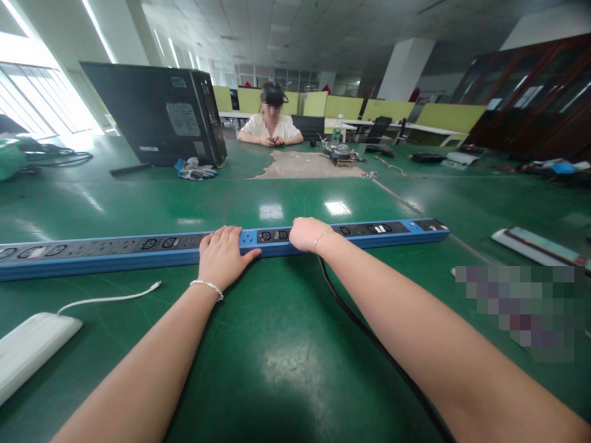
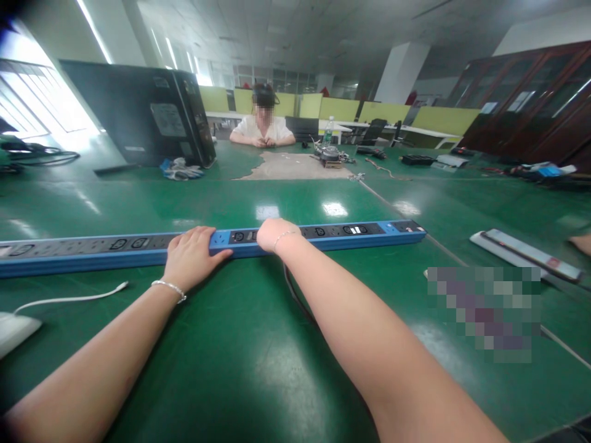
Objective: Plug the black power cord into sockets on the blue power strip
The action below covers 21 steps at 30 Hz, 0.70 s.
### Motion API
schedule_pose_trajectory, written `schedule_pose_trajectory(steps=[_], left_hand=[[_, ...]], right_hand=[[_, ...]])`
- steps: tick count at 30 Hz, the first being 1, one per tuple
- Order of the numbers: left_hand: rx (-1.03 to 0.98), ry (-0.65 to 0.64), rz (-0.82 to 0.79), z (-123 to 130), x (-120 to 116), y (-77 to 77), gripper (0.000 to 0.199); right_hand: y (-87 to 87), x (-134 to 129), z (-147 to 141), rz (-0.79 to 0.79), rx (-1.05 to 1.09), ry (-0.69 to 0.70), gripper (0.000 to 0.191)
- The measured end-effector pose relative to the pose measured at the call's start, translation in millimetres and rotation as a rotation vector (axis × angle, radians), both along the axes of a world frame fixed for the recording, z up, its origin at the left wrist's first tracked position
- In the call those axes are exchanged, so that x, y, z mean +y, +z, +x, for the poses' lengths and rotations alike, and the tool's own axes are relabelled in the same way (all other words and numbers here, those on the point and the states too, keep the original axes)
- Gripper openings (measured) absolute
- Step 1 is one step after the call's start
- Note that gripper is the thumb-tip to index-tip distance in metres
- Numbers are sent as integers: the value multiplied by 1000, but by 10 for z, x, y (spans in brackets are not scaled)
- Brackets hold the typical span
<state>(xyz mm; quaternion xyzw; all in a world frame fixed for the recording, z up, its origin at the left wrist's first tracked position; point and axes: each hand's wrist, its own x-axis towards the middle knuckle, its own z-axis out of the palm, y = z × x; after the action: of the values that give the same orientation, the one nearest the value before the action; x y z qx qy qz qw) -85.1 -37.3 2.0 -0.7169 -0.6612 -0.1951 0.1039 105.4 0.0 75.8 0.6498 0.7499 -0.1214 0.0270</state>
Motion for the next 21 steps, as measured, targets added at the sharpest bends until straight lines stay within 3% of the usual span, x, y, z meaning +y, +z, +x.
schedule_pose_trajectory(steps=[5,11,16,21], left_hand=[[10,3,1,-1,-7,-1,63],[8,14,-18,6,-9,13,63],[12,5,-1,6,-10,8,63],[16,10,1,6,-8,-2,62]], right_hand=[[-46,-14,13,61,39,-38,38],[-54,-10,-7,29,73,-60,37],[-198,-78,38,150,142,-111,44],[-287,-87,49,172,194,-127,44]])
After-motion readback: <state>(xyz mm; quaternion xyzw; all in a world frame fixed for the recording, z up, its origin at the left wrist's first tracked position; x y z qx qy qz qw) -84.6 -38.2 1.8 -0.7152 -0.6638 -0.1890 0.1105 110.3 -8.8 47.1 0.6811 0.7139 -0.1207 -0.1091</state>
